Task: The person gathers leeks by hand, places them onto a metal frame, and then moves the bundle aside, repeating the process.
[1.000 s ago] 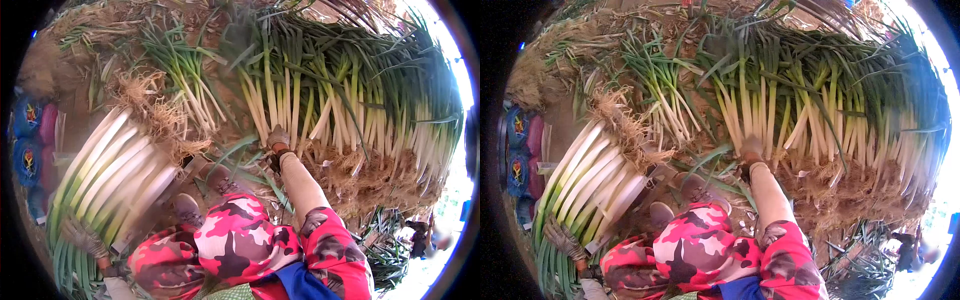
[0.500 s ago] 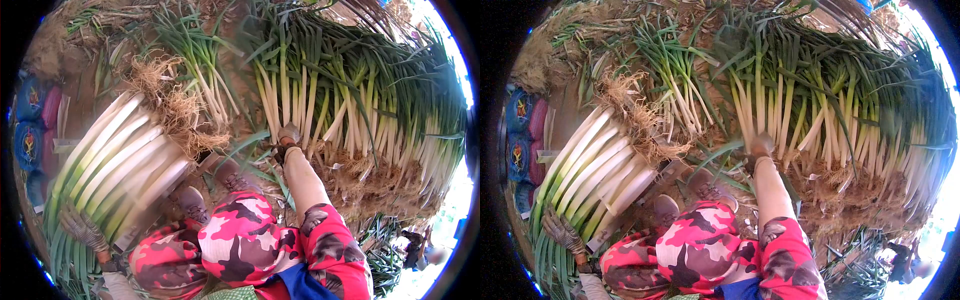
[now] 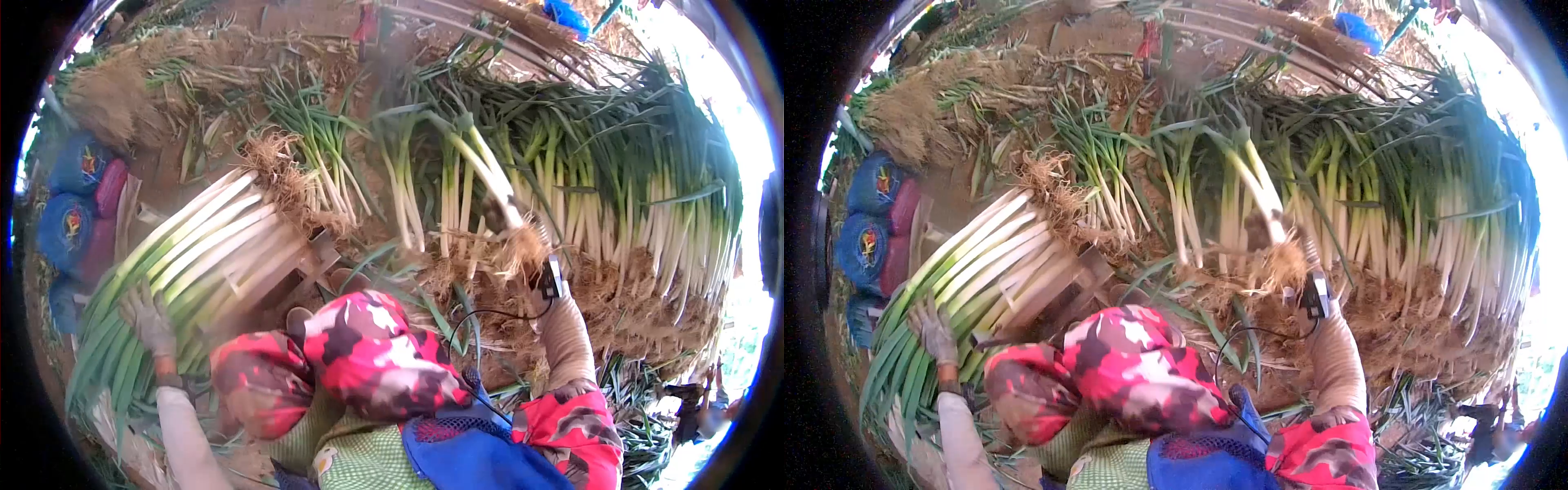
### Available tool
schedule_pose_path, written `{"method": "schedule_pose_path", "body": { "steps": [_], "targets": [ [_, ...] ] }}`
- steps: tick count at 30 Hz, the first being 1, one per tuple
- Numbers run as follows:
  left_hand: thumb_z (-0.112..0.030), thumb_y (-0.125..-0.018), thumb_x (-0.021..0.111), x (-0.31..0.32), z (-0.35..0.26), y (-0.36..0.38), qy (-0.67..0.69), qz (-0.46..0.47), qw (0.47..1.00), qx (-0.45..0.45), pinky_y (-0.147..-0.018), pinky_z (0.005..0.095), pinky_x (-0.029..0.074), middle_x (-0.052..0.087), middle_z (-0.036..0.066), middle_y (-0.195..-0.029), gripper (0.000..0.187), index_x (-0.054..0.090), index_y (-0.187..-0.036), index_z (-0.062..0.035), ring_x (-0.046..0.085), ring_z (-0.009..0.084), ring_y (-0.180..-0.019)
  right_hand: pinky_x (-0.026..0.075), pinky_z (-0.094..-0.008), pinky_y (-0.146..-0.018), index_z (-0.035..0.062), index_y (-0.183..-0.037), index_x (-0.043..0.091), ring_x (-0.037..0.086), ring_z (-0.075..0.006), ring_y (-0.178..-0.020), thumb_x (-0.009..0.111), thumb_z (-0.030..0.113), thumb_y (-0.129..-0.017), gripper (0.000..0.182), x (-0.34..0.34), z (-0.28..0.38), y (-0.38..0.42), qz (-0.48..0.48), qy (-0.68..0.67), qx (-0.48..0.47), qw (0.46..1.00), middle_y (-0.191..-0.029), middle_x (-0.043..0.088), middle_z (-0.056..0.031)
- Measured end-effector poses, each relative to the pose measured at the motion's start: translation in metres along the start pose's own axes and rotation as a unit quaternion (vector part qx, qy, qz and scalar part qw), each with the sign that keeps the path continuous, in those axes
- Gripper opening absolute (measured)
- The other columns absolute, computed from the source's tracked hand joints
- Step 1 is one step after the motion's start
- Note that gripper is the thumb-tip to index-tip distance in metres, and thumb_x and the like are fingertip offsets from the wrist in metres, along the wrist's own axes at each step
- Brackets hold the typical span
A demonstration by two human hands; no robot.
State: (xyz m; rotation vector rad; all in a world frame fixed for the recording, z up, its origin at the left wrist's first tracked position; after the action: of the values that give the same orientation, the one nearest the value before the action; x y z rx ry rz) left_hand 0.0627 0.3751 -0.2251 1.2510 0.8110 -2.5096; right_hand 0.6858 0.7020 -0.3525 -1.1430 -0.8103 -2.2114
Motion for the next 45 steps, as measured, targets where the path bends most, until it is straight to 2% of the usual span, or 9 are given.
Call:
{"method": "schedule_pose_path", "body": {
  "steps": [3,5,11,14,22,28,34,36,45],
  "targets": [
    [-0.037,-0.091,0.053,-0.002,0.001,-0.009,0.101,0.096,0.99,-0.013,-0.106,0.0484,0.029,0.046,0.014,-0.136,0.05,0.049,-0.134,-0.0137,0.041,0.0351,-0.124,0.055,-0.0265,-0.084,-0.0071,-0.122,0.048,0.065,-0.0203,-0.094,0.065,0.009,-0.082,0.046,0.038,0.002,0.079,0.113,0.525,-0.181,0.824,-0.11,0.062,-0.019],
    [-0.031,-0.089,0.059,-0.005,-0.011,-0.02,0.35,0.124,0.928,-0.023,-0.102,0.0411,0.036,0.053,0.015,-0.128,0.049,0.051,-0.132,-0.0093,0.049,0.0308,-0.118,0.056,-0.0278,-0.077,-0.0039,-0.114,0.055,0.064,-0.0209,-0.09,0.062,0.019,-0.085,0.038,0.051,-0.016,0.137,-0.165,0.191,-0.05,0.966,-0.104,0.064,-0.0172],
    [-0.027,-0.09,0.061,-0.287,-0.216,0.049,0.819,0.323,0.469,0.068,-0.081,0.0264,0.051,0.062,0.008,-0.106,0.046,0.051,-0.128,-0.0036,0.06,0.0144,-0.092,0.059,-0.0315,-0.064,-0.0077,-0.121,0.045,0.061,-0.0194,-0.082,0.06,0.015,-0.085,0.046,0.202,-0.034,0.29,-0.166,0.149,-0.141,0.964,-0.101,0.056,-0.0187],
    [-0.035,-0.088,0.065,-0.333,-0.346,0.13,0.853,0.489,0.009,0.182,-0.073,0.0306,0.054,0.063,0.011,-0.095,0.044,0.051,-0.116,-0.0049,0.064,0.0197,-0.083,0.049,-0.0252,-0.046,-0.0061,-0.114,0.051,0.058,-0.0158,-0.051,0.066,0.016,-0.077,0.046,0.241,-0.034,0.33,-0.171,0.258,-0.096,0.946,-0.078,0.062,-0.0158],
    [-0.027,-0.083,0.07,-0.392,-0.401,0.111,0.859,0.373,-0.35,-0.017,-0.094,0.0475,0.052,0.061,0.015,-0.104,0.046,0.049,-0.115,-0.0016,0.061,0.0294,-0.098,0.054,-0.0351,-0.067,-0.0041,-0.127,0.047,0.065,-0.0232,-0.072,0.071,0.003,-0.068,0.063,0.27,-0.076,0.407,-0.133,0.425,0.011,0.895,-0.085,0.065,-0.0142],
    [-0.027,-0.082,0.071,-0.375,-0.277,0.058,0.972,0.171,-0.161,0.031,-0.091,0.0512,0.049,0.058,0.016,-0.115,0.051,0.05,-0.123,-0.0063,0.058,0.0344,-0.104,0.053,-0.0337,-0.063,-0.0028,-0.125,0.047,0.064,-0.0192,-0.071,0.07,-0.002,-0.073,0.057,0.249,-0.103,0.383,-0.062,0.563,0.018,0.824,-0.081,0.063,-0.0101],
    [-0.018,-0.079,0.074,-0.302,-0.142,0.03,0.989,-0.014,-0.147,-0.03,-0.082,0.0419,0.055,0.062,0.013,-0.104,0.048,0.052,-0.12,-0.0065,0.062,0.0287,-0.094,0.051,-0.0315,-0.067,-0.0013,-0.125,0.048,0.063,-0.0222,-0.074,0.077,0.01,-0.075,0.059,0.239,-0.107,0.33,0.053,0.751,0.017,0.658,-0.087,0.063,-0.0126],
    [-0.02,-0.081,0.072,-0.277,-0.072,0.029,0.994,-0.112,0.001,-0.004,-0.082,0.0399,0.054,0.062,0.013,-0.107,0.049,0.053,-0.122,-0.0027,0.061,0.0267,-0.097,0.051,-0.0329,-0.066,-0.0004,-0.127,0.047,0.064,-0.0272,-0.075,0.077,0.01,-0.075,0.061,0.26,-0.113,0.304,0.075,0.761,0.044,0.643,-0.088,0.064,-0.0146],
    [-0.024,-0.086,0.067,-0.24,0.179,0.087,0.969,-0.158,0.136,-0.132,-0.086,0.038,0.048,0.062,0.011,-0.108,0.034,0.058,-0.111,-0.0044,0.059,0.023,-0.096,0.051,-0.039,-0.06,0.006,-0.121,0.05,0.066,-0.0313,-0.071,0.069,0.017,-0.081,0.045,0.387,-0.139,0.111,0.348,0.803,-0.224,0.429,-0.079,0.065,-0.0141]
  ]
}}
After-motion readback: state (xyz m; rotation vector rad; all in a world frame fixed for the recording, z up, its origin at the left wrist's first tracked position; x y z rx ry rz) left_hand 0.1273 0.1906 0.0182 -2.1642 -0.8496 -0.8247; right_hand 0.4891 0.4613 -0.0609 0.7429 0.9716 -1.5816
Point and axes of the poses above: each hand's wrist, its own y-axis away from the middle knuckle, its own x-axis out of the palm, z = x × y, the point moved 10 cm from there along -y, towards the middle knuckle
